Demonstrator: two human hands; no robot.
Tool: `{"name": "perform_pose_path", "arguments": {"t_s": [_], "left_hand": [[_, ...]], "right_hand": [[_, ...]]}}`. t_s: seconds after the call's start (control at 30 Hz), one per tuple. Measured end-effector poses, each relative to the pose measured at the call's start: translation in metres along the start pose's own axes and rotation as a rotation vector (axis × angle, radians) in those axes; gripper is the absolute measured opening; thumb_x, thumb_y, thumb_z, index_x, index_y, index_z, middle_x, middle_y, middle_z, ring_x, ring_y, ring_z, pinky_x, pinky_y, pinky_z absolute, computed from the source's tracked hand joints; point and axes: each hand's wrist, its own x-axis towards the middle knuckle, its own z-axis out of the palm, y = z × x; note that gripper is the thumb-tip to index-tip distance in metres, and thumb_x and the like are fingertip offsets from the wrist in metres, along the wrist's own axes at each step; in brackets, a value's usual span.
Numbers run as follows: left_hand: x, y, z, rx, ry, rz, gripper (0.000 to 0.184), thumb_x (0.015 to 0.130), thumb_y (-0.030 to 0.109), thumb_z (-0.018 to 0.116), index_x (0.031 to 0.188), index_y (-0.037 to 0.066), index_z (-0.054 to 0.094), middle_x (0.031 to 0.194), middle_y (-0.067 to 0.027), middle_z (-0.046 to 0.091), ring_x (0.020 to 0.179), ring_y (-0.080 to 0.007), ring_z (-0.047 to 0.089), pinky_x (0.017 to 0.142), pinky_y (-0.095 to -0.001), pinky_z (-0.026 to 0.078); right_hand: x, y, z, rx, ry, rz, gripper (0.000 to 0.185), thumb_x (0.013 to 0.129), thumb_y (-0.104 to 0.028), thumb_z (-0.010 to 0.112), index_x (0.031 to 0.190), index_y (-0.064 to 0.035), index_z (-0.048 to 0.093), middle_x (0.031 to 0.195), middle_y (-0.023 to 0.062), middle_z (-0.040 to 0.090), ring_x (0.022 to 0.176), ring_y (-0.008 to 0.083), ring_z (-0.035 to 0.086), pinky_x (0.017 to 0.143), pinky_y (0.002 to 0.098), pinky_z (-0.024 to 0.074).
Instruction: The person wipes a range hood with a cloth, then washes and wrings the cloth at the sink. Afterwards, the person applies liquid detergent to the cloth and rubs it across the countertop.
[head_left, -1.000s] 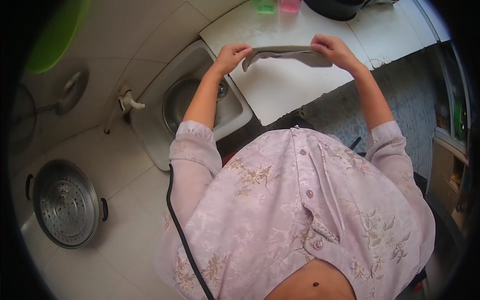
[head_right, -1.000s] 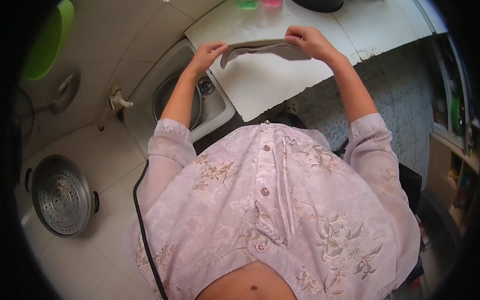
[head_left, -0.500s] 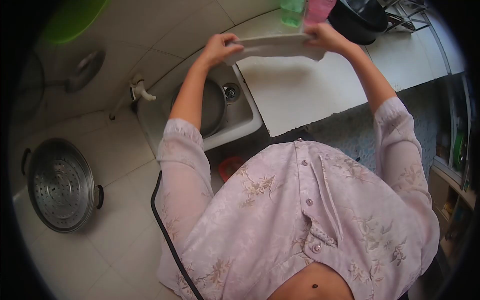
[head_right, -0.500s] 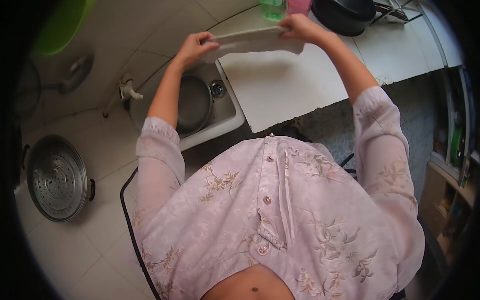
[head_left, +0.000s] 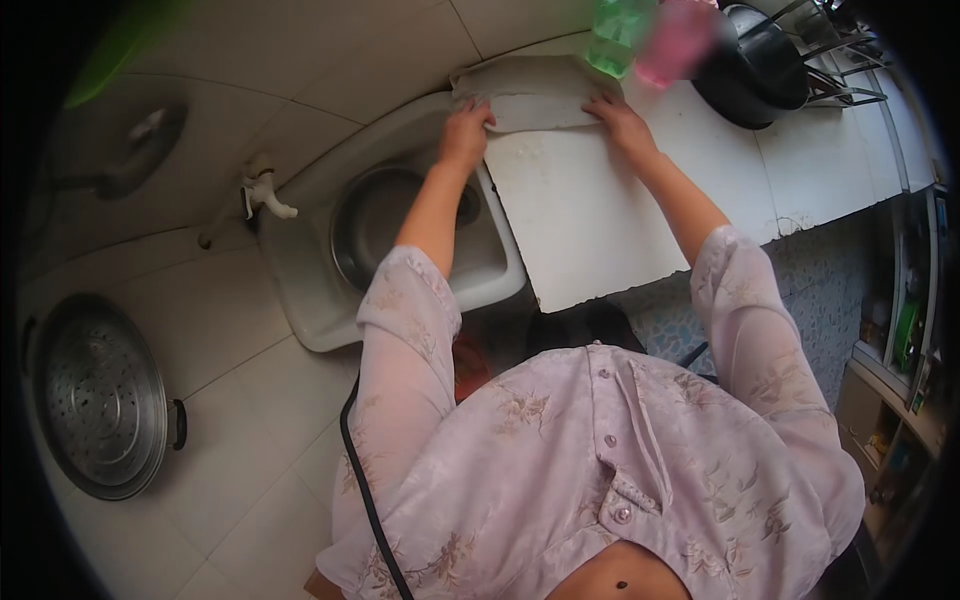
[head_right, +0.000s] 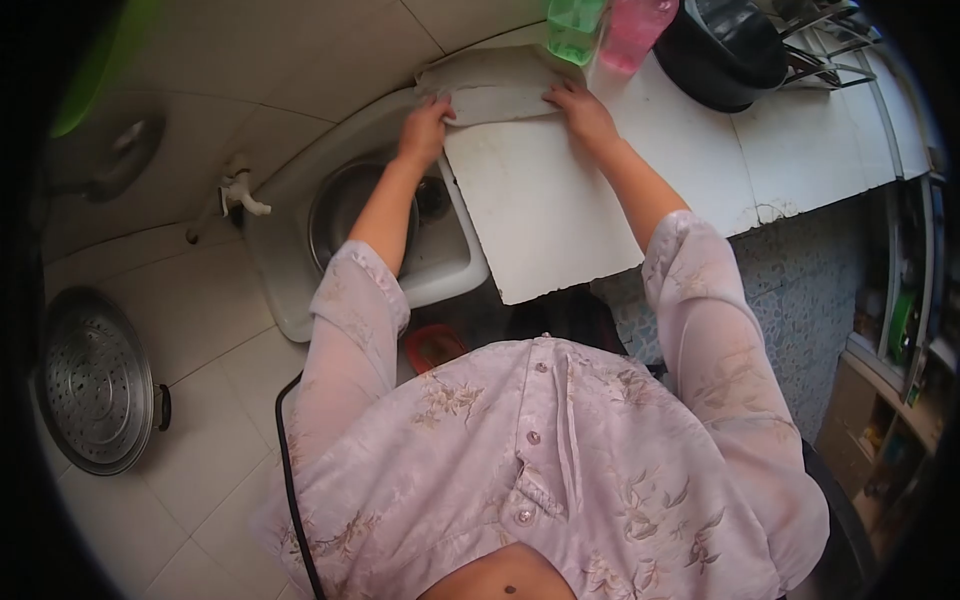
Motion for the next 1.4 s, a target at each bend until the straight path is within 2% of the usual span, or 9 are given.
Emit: {"name": "perform_pose_path", "arguments": {"t_s": [0.07, 0.3, 0.5, 0.7, 0.9, 1.07, 1.13, 1.33, 1.4], "left_hand": [[-0.027, 0.011, 0.009, 0.024, 0.145, 0.043, 0.023, 0.072, -0.002, 0.044, 0.083, 0.010, 0.059, 0.095, -0.0112, 0.058, 0.087, -0.0302, 0.054, 0.075, -0.0358, 0.043], [-0.104, 0.072, 0.001, -0.113, 0.020, 0.057, 0.026, 0.073, 0.001, 0.044, 0.090, 0.012, 0.060, 0.085, -0.0110, 0.058, 0.083, -0.0286, 0.054, 0.073, -0.0368, 0.043], [-0.143, 0.108, -0.007, -0.202, -0.306, -0.101, 0.026, 0.073, 0.005, 0.048, 0.097, 0.009, 0.059, 0.087, -0.0153, 0.058, 0.083, -0.0311, 0.054, 0.071, -0.0351, 0.044], [-0.150, 0.115, -0.013, -0.907, -0.660, -0.382, 0.026, 0.084, 0.016, 0.048, 0.102, -0.001, 0.054, 0.075, 0.0021, 0.052, 0.068, -0.0055, 0.046, 0.060, -0.0228, 0.042], [-0.096, 0.126, -0.065, -1.216, -0.719, -0.647, 0.019, 0.084, 0.018, 0.050, 0.097, 0.004, 0.055, 0.075, 0.0040, 0.054, 0.061, -0.0041, 0.048, 0.056, -0.0187, 0.041], [-0.056, 0.062, -0.013, -0.854, -0.677, -0.611, 0.025, 0.078, 0.020, 0.058, 0.097, 0.004, 0.056, 0.078, 0.0014, 0.056, 0.063, -0.0054, 0.049, 0.054, -0.0201, 0.039], [-0.047, 0.043, 0.004, -0.465, -0.566, -0.449, 0.026, 0.072, 0.019, 0.063, 0.091, 0.002, 0.059, 0.071, 0.0014, 0.057, 0.057, -0.0066, 0.047, 0.051, -0.0224, 0.039], [0.003, 0.032, 0.007, -0.259, -0.137, -0.168, 0.022, 0.069, 0.018, 0.065, 0.085, 0.003, 0.062, 0.065, -0.0027, 0.059, 0.057, -0.0074, 0.051, 0.054, -0.0247, 0.042], [0.020, 0.042, -0.003, -0.241, -0.045, -0.186, 0.021, 0.069, 0.018, 0.064, 0.085, 0.004, 0.062, 0.065, -0.0025, 0.059, 0.057, -0.0078, 0.051, 0.055, -0.0248, 0.042]], "right_hand": [[-0.013, 0.007, -0.002, 0.164, -0.035, 0.154, 0.037, 0.072, 0.002, 0.042, 0.104, -0.0112, 0.057, 0.119, 0.0086, 0.048, 0.115, 0.0270, 0.039, 0.094, 0.0317, 0.0329], [-0.087, 0.021, -0.034, 0.162, -0.086, 0.091, 0.042, 0.069, 0.008, 0.035, 0.103, -0.0088, 0.055, 0.116, 0.0087, 0.050, 0.115, 0.0254, 0.040, 0.094, 0.0326, 0.0325], [-0.156, 0.014, -0.073, 0.246, -0.234, 0.165, 0.039, 0.070, 0.008, 0.037, 0.102, -0.0063, 0.054, 0.111, 0.0115, 0.053, 0.113, 0.0256, 0.042, 0.092, 0.0315, 0.0342], [-0.170, 0.016, -0.123, 0.517, -0.426, 0.546, 0.021, 0.080, -0.004, 0.042, 0.098, -0.0023, 0.053, 0.089, 0.0039, 0.057, 0.087, 0.0117, 0.050, 0.080, 0.0249, 0.0384], [-0.110, -0.002, -0.163, 0.624, -0.353, 0.437, 0.021, 0.082, -0.013, 0.046, 0.098, -0.0050, 0.055, 0.085, -0.0014, 0.055, 0.080, 0.0055, 0.048, 0.073, 0.0209, 0.0392], [-0.072, 0.033, -0.107, 0.460, -0.485, 0.520, 0.022, 0.077, -0.017, 0.053, 0.095, -0.0050, 0.057, 0.078, 0.0029, 0.059, 0.072, 0.0103, 0.052, 0.069, 0.0248, 0.0417], [-0.074, 0.065, -0.057, 0.097, -0.341, 0.368, 0.027, 0.072, -0.020, 0.058, 0.094, -0.0038, 0.059, 0.087, 0.0140, 0.061, 0.079, 0.0257, 0.057, 0.073, 0.0323, 0.0430], [-0.060, 0.051, -0.049, 0.088, -0.094, 0.538, 0.027, 0.073, -0.020, 0.057, 0.096, -0.0044, 0.058, 0.086, 0.0131, 0.061, 0.080, 0.0229, 0.057, 0.073, 0.0310, 0.0427], [-0.063, 0.055, -0.048, 0.389, -0.129, 0.684, 0.025, 0.075, -0.017, 0.056, 0.095, -0.0040, 0.058, 0.084, 0.0111, 0.061, 0.077, 0.0176, 0.057, 0.072, 0.0286, 0.0422]]}}
